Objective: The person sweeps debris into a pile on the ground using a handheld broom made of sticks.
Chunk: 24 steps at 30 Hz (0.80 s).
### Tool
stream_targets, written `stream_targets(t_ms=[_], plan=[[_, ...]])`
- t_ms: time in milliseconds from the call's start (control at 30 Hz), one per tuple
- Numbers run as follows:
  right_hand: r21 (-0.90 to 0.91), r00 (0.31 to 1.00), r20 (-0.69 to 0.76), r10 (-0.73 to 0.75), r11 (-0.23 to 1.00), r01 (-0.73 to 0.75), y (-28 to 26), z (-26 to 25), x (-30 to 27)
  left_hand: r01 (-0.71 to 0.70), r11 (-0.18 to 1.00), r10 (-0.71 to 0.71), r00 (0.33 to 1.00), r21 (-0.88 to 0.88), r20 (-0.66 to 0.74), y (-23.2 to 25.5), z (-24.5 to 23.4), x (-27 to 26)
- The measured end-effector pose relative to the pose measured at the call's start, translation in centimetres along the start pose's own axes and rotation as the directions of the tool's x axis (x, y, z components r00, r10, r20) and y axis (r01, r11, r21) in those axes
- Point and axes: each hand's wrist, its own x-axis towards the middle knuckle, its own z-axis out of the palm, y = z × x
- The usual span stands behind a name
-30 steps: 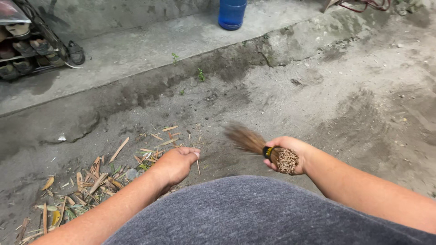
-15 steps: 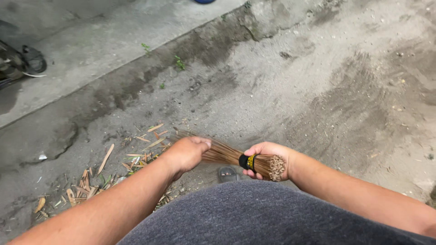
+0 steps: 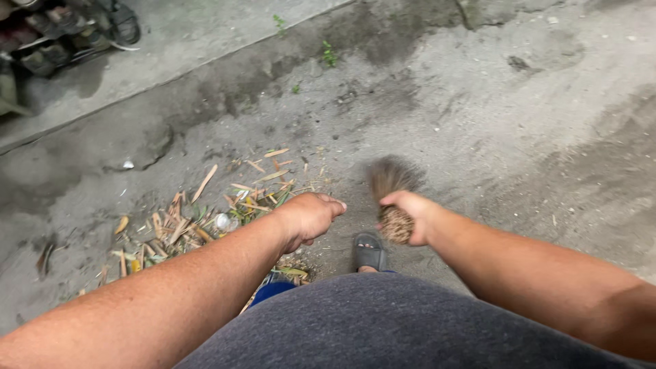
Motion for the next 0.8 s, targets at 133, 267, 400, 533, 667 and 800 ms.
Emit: stream_targets(t_ms=[133,267,400,533,667,800], plan=[[-0.010,0.963,0.260,0.069,0.998,-0.069,0.6,6.5,-0.1,0.184,0.970,-0.171,0.981,-0.160,0.090,-0.2,-1.3,-0.7],[-0.059,0.956,0.293,0.024,0.998,-0.007,-1.5,9.7,-2.9,0.281,0.895,-0.186,0.941,-0.347,0.281,0.6,-2.9,0.8],[-0.029,0.962,0.259,-0.083,0.995,0.094,-2.3,12.7,-6.6,0.380,0.817,-0.165,0.875,-0.433,0.456,2.3,-5.9,2.9],[-0.221,0.943,0.056,-0.327,0.917,0.331,-3.4,13.8,-10.4,0.403,0.784,-0.044,0.795,-0.472,0.605,3.4,-7.9,6.3],[-0.370,0.932,-0.123,-0.340,0.887,0.275,-4.6,12.2,-12.4,0.364,0.792,-0.051,0.840,-0.490,0.540,2.7,-10.5,9.7],[-0.168,0.940,-0.207,-0.272,0.956,0.240,-2.3,9.8,-12.0,0.407,0.807,-0.178,0.858,-0.427,0.482,-1.1,-13.5,13.4]])
